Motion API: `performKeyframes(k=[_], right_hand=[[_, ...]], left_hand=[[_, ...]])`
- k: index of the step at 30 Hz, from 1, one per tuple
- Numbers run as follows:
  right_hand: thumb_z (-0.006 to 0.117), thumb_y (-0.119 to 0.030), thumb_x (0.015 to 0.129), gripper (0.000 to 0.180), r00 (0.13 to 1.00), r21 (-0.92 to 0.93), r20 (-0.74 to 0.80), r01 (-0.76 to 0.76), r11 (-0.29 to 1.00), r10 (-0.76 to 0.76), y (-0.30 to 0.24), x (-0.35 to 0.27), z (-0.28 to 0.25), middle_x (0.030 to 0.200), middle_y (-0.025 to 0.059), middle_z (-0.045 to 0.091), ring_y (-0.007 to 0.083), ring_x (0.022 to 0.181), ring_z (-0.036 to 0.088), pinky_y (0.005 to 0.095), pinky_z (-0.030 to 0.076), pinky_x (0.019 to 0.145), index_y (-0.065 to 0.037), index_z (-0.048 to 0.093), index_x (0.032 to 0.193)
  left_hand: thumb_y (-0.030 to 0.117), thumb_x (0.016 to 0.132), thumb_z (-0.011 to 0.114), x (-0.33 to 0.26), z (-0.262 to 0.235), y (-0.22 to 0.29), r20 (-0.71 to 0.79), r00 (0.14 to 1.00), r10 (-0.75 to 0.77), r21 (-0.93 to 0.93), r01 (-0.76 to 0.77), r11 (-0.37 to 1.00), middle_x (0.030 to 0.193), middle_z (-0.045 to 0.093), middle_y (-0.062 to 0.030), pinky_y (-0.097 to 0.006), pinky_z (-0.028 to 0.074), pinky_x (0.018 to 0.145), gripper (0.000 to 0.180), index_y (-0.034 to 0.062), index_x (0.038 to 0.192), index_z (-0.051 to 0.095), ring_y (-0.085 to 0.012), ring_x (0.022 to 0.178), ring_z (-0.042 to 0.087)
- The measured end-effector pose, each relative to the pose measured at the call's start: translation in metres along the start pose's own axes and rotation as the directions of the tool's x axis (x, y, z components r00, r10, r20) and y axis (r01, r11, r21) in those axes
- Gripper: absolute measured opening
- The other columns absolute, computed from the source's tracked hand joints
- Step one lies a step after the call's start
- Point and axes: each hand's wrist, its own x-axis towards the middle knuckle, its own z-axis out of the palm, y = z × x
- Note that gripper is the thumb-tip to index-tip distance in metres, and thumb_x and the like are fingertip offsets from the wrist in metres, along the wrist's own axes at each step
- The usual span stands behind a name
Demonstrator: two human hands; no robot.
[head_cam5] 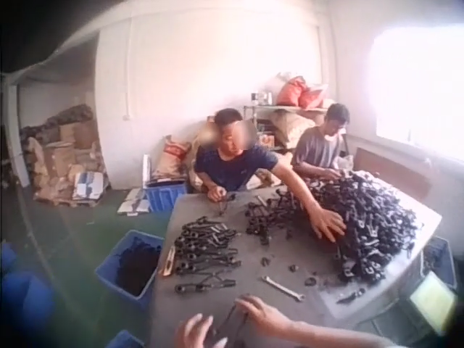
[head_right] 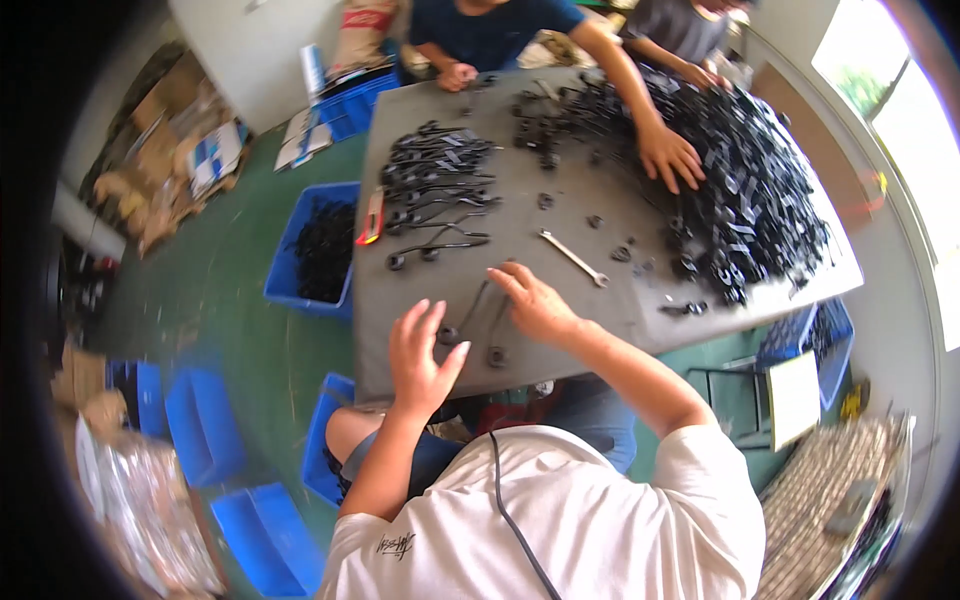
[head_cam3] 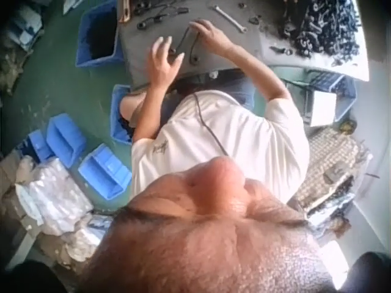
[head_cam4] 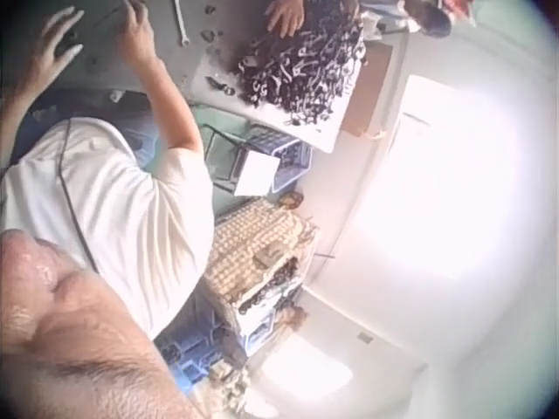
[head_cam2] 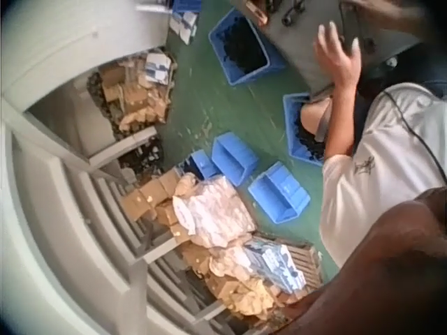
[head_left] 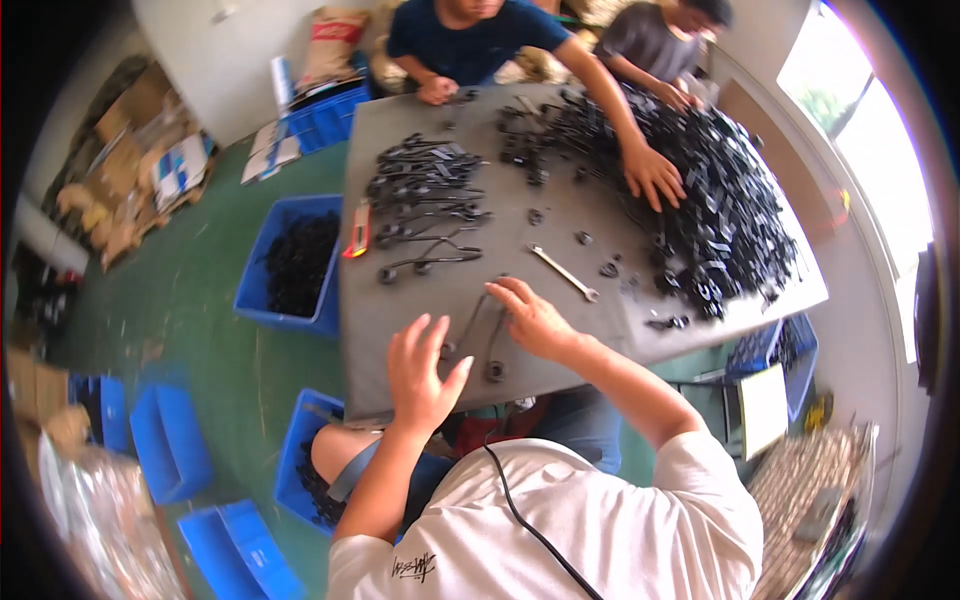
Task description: Assembling black mechanical/rubber linkage components at a factory workbench.
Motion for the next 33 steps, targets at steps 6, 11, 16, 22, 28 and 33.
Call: performKeyframes(k=[6,11,16,22,28,33], right_hand=[[0.063,0.002,0.076,0.056,0.885,-0.018,-0.429,-0.209,0.978,0.181,0.039,-0.071,-0.047,0.133,0.0151,0.056,0.035,0.119,0.058,0.0445,0.05,0.099,-0.009,0.057,0.131],[0.068,-0.016,0.088,0.037,0.364,-0.216,-0.927,-0.713,0.668,0.088,0.173,-0.161,-0.146,0.127,0.0149,0.063,0.0338,0.122,0.056,0.0457,0.041,0.106,-0.008,0.063,0.124],[0.048,-0.051,0.102,0.059,0.264,-0.015,-0.851,-0.876,0.482,0.453,0.281,-0.227,-0.229,0.139,0.0199,0.058,0.035,0.134,0.049,0.0428,0.034,0.114,-0.005,0.059,0.136],[0.057,-0.059,0.093,0.058,0.181,0.124,-0.8,-0.883,0.452,0.573,0.296,-0.2,-0.199,0.143,0.0179,0.053,0.0368,0.132,0.05,0.0451,0.04,0.11,-0.013,0.068,0.127],[0.064,-0.033,0.089,0.037,0.162,0.116,-0.883,-0.835,0.539,0.44,0.244,-0.141,-0.132,0.134,0.0265,0.055,0.0418,0.128,0.05,0.048,0.04,0.109,-0.007,0.072,0.114],[0.064,-0.022,0.088,0.028,0.36,0.022,-0.851,-0.704,0.71,0.383,0.216,-0.088,-0.078,0.133,0.0257,0.054,0.0433,0.126,0.05,0.0487,0.039,0.109,-0.004,0.072,0.107]], left_hand=[[0.034,0.081,0.079,0.012,0.065,0.005,0.195,0.979,0.067,0.041,-0.077,0.996,0.122,0.062,-0.0136,-0.047,0.045,0.095,0.056,0.014,0.131,0.062,-0.0333,0.108,0.06],[0.038,0.084,0.076,0.008,0.06,0.001,0.233,0.972,0.024,0.116,-0.053,0.992,0.105,0.069,-0.0096,-0.042,0.046,0.089,0.049,0.0089,0.122,0.067,-0.0286,0.098,0.065],[0.037,0.085,0.076,0.003,0.052,-0.001,0.274,0.956,-0.102,0.146,0.063,0.987,0.113,0.067,-0.0123,-0.042,0.046,0.09,0.05,0.0088,0.124,0.067,-0.0295,0.098,0.065],[0.035,0.085,0.077,-0.01,0.057,-0.015,0.145,0.974,-0.176,0.232,0.139,0.963,0.124,0.062,-0.0124,-0.042,0.045,0.09,0.05,0.0097,0.126,0.066,-0.0271,0.086,0.064],[0.035,0.084,0.077,-0.011,0.07,-0.023,0.02,0.989,-0.15,0.252,0.14,0.958,0.122,0.063,-0.0103,-0.043,0.046,0.088,0.045,0.0121,0.121,0.068,-0.0264,0.093,0.062],[0.033,0.084,0.076,-0.006,0.076,-0.024,0.011,0.995,-0.098,0.286,0.091,0.954,0.123,0.063,-0.0085,-0.042,0.047,0.082,0.04,0.0129,0.118,0.068,-0.0214,0.078,0.063]])
